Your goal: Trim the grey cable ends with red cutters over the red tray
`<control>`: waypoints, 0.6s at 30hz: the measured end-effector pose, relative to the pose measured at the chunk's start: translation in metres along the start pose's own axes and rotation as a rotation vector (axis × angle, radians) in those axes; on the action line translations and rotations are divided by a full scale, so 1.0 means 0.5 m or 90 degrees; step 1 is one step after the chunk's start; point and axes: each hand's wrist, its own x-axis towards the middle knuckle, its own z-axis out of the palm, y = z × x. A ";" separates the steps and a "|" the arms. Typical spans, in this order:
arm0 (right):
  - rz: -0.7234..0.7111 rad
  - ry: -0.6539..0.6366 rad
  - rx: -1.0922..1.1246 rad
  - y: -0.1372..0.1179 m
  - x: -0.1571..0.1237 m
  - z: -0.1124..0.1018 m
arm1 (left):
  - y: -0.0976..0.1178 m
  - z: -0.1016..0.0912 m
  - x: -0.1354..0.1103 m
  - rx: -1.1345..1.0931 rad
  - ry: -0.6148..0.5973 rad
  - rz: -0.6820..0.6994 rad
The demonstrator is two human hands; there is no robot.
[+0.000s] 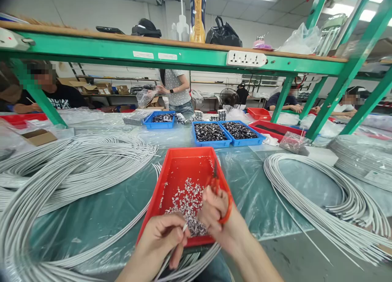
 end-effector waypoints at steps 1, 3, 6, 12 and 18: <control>-0.026 0.019 -0.024 -0.005 0.007 -0.006 | 0.001 -0.004 -0.003 -0.021 0.010 -0.029; -0.059 0.032 -0.103 -0.012 0.016 -0.016 | 0.001 -0.009 -0.009 -0.034 0.047 -0.055; -0.068 0.008 -0.259 -0.006 0.019 -0.026 | -0.002 -0.010 -0.013 -0.022 0.084 -0.044; -0.115 0.014 -0.520 0.026 0.037 -0.059 | -0.022 -0.003 -0.009 0.060 0.138 0.017; -0.123 -0.019 -0.736 0.045 0.083 -0.107 | -0.016 -0.027 -0.021 0.277 0.015 0.039</control>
